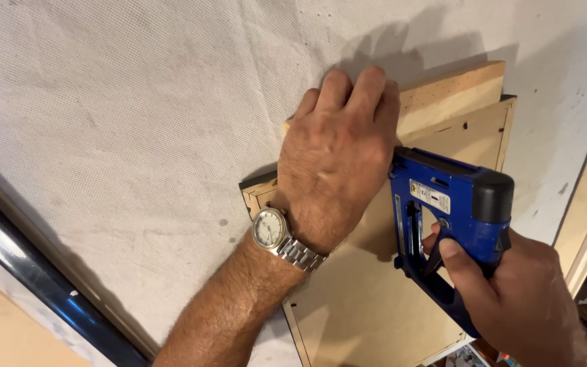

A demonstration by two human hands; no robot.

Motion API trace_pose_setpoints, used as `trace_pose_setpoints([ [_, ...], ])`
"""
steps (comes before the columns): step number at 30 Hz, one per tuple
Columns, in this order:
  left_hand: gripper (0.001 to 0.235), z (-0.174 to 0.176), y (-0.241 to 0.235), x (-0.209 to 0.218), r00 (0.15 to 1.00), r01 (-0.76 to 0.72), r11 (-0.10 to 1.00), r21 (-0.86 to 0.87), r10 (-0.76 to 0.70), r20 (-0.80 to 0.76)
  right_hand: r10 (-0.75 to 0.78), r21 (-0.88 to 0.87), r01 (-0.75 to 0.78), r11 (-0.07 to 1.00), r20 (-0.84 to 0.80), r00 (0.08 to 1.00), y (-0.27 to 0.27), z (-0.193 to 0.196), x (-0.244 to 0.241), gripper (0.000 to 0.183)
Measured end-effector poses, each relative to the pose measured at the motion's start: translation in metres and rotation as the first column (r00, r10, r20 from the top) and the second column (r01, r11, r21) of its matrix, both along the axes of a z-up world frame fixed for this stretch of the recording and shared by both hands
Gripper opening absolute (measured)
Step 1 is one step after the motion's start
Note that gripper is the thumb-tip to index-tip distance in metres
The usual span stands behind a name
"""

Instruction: Assembling a wooden frame by stapling supports, placing artwork, and securing the backboard.

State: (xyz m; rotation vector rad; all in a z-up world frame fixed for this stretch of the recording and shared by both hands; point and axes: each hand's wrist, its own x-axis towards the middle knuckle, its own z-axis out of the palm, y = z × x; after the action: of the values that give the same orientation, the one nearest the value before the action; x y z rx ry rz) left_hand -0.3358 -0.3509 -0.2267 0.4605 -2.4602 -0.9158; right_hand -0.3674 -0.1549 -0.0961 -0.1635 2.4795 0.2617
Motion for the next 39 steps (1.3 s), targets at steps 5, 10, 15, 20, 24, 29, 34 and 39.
trace_pose_setpoints([
  [5, 0.009, -0.002, 0.001, 0.001, 1.000, 0.010, 1.000, 0.013, -0.010, -0.008, 0.089, 0.096, -0.097, 0.991, 0.087, 0.992, -0.020, 0.007, -0.016, 0.029],
  [10, 0.011, -0.002, 0.001, 0.004, 0.997, 0.049, 0.999, 0.013, -0.050, 0.055, 0.141, 0.107, -0.154, 0.982, 0.115, 0.983, -0.026, 0.012, -0.025, 0.035],
  [15, 0.011, -0.002, 0.000, 0.004, 0.999, 0.041, 0.999, -0.012, -0.041, 0.018, 0.145, 0.032, -0.146, 0.989, 0.024, 0.989, -0.054, 0.022, -0.026, 0.035],
  [20, 0.008, -0.001, 0.001, 0.002, 0.997, 0.073, 0.997, 0.002, -0.073, 0.031, 0.099, 0.144, -0.115, 0.983, 0.117, 0.988, -0.058, 0.020, -0.032, 0.057],
  [24, 0.012, -0.002, 0.005, 0.004, 0.987, 0.131, 0.990, 0.041, -0.134, 0.083, -0.073, 0.272, 0.019, 0.962, 0.191, 0.979, -0.075, 0.037, -0.021, 0.037],
  [29, 0.020, -0.015, 0.005, -0.008, 0.980, 0.125, 0.992, -0.003, -0.123, 0.156, -0.064, 0.164, 0.055, 0.985, 0.048, 0.997, 0.037, 0.057, 0.033, 0.038],
  [34, 0.060, -0.006, -0.001, -0.007, 0.941, 0.226, 0.973, -0.037, -0.209, 0.266, -0.300, 0.134, 0.287, 0.949, 0.092, 0.950, 0.151, 0.093, 0.101, 0.036],
  [39, 0.056, 0.071, 0.004, 0.083, 0.998, 0.065, 0.987, -0.146, -0.064, 0.012, -0.422, 0.059, 0.426, 0.903, -0.078, 0.903, 0.287, 0.109, 0.167, 0.057],
])
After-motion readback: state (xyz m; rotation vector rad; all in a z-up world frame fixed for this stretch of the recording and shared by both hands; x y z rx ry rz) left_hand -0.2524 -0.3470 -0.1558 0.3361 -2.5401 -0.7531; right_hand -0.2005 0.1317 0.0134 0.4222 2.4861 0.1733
